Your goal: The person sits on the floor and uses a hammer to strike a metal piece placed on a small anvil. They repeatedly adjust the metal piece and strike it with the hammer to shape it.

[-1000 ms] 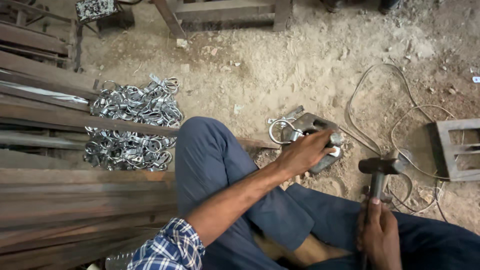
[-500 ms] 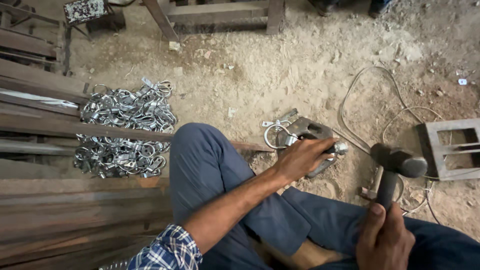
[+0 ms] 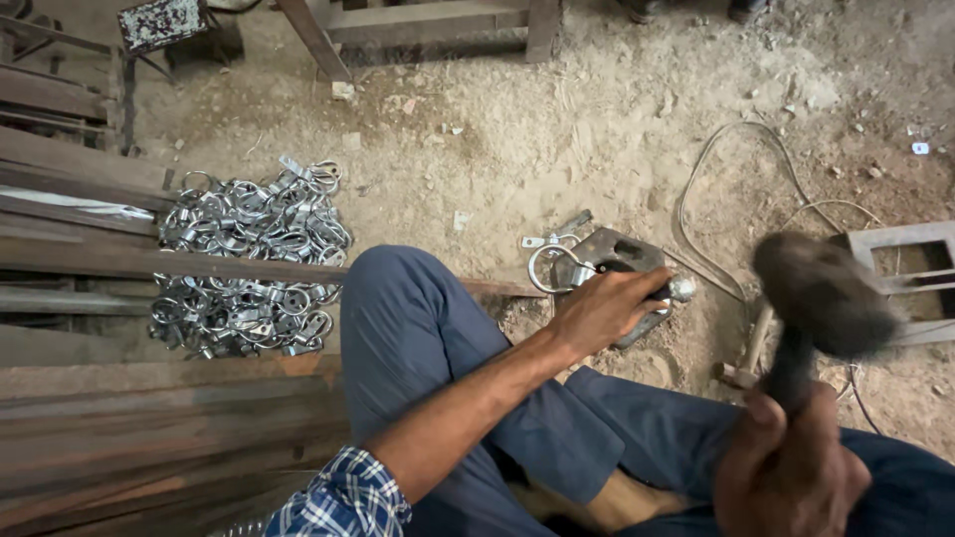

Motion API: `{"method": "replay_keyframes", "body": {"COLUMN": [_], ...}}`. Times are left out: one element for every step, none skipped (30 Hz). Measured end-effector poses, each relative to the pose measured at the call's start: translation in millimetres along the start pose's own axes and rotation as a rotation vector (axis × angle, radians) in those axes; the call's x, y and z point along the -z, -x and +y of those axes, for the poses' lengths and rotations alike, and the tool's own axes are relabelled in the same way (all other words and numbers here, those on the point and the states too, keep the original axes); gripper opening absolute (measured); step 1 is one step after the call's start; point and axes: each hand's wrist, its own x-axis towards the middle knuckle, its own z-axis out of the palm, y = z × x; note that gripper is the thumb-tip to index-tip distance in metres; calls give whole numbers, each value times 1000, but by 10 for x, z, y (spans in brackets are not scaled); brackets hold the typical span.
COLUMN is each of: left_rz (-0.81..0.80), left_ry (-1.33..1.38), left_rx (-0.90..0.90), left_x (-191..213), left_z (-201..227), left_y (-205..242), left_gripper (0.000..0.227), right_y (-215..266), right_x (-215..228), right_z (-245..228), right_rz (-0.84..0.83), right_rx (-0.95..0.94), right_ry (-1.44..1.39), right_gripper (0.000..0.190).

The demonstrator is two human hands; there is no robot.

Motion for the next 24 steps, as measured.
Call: {"method": "replay_keyframes", "body": {"left_rz": [-6,-30,-54,-75,-96,-120,-143,-99,-55,-20,-19,-25,-33,46,125,112,98,87,108,131,153,139,125,114], "left_ry": [-1,18,38,59,16,-23,-62,-22,18,66,57,58,57,91,125,178,229,276,326,374,422,381,340,296], "left_rx": [1,30,58,79,69,69,68,24,-20,-80,-24,37,99,76,54,100,145,198,178,163,147,163,178,193], "left_x": [0,8,15,21,33,38,36,19,3,-32,-40,-67,-111,-109,-77,-20,34,73,85,97,106,123,135,152], "left_z": [-1,5,23,40,47,59,59,54,22,-21,-96,-150,-174,-204,-212,-199,-165,-121,-71,-27,12,44,79,101], "left_y": [-5,-5,6,-17,-46,-35,-20,44,84,49,9,22,37,36,49,49,45,41,21,16,11,3,10,8], "left_gripper": [41,41,42,42,37,32,29,30,31,33,31,30,30,28,27,26,24,23,24,24,25,24,23,23], "right_y": [13,23,36,29,18,-1,-50,-47,-20,-9,-19,-3,5,6,22,20,32,54,88,133,182,219,264,303], "right_x": [-80,-186,-286,-362,-400,-387,-362,-332,-289,-207,-126,-30,53,134,200,193,177,156,133,95,47,-8,-45,-74], "right_z": [16,35,56,85,116,148,171,155,104,40,-28,-88,-127,-123,-94,-57,3,92,197,306,412,511,594,661], "right_rz": [-22,-39,-57,-68,-79,-68,-57,-53,-92,-116,-138,-170,-197,-213,-198,-185,-171,-168,-165,-167,-157,-147,-138,-133], "right_rx": [18,37,56,77,98,153,208,256,152,41,-71,-168,-266,-360,-392,-415,-436,-465,-495,-525,-558,-587,-616,-700], "right_ry": [36,72,108,147,187,85,-17,-122,-166,-199,-234,-331,-429,-526,-576,-639,-702,-694,-686,-681,-698,-717,-736,-735], "right_gripper": [20,21,22,23,24,26,28,31,28,27,28,32,35,38,39,39,39,40,41,42,43,44,45,46]}}
